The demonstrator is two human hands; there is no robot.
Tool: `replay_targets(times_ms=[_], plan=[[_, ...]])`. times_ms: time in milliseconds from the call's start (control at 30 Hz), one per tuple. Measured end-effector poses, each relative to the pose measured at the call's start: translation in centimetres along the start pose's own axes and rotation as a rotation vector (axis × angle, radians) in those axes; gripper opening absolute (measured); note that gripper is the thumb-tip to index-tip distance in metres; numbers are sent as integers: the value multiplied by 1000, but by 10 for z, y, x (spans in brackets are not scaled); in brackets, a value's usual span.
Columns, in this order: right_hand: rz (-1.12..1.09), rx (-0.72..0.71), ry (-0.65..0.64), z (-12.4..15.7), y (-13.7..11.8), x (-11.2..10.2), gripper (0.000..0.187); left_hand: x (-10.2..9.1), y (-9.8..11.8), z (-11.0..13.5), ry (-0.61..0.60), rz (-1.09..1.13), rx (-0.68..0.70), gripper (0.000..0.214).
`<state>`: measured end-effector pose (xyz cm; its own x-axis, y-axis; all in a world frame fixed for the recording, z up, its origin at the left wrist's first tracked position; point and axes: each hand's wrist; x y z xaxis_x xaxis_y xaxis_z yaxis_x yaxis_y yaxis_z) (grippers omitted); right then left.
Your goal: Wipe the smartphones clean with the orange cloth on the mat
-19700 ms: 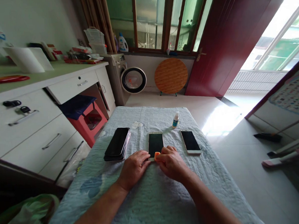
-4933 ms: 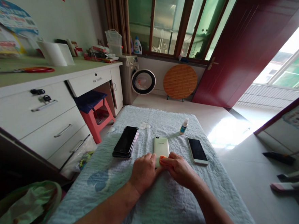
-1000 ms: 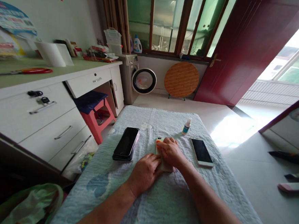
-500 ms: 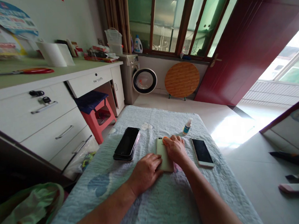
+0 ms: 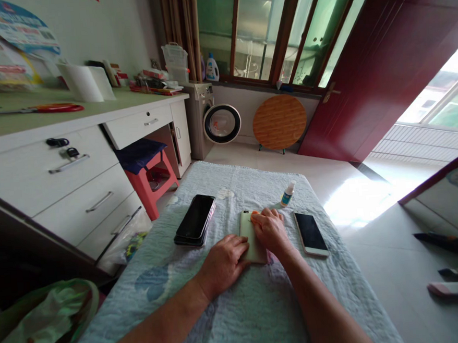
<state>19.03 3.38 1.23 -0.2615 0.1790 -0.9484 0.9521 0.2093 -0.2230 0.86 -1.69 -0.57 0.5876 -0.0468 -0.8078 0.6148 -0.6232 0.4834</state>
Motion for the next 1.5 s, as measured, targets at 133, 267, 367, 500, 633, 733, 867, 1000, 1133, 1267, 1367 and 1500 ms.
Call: replay_targets(times_ms=[133,267,367,500,633,733,867,1000,1133,1267,1367,1500], plan=[[-65,-59,1,2,0,0,23,1,-1,0,3,3,0,29],[-134,-118,-24,2,-2,1,22,1,0,-1,4,16,-1,27],[-205,-169,-58,2,-4,2,24,0,1,-1,-8,38,-9,30],[-273,-234,-79,2,-4,6,24,0,2,-1,2,62,-7,34],[-294,-198,-70,2,-2,7,26,0,1,-2,8,66,4,34],[-232,-143,-25,2,-2,5,25,-1,1,-2,-4,51,-6,29],[-128,-60,30,2,-1,1,20,-2,1,-2,-15,21,-16,32],[-46,22,63,1,2,0,19,-2,0,0,-9,12,-17,34],[6,87,84,1,6,-1,19,-1,-1,0,-7,14,-16,34],[0,60,71,1,6,-1,21,-1,-1,-1,-6,13,-16,33],[-31,-8,58,2,3,-1,21,0,-1,-1,-4,14,-19,34],[-89,-141,25,5,-5,2,20,0,1,-1,0,46,-15,31]])
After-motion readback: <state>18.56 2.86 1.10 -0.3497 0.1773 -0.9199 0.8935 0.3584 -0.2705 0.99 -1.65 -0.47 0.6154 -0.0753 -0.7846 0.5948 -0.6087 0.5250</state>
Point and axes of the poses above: each hand's wrist, its own z-axis away from the middle knuckle, its own x-axis out of the palm, y = z × x, and after that the axes turned 4 degrees about y, right-handed
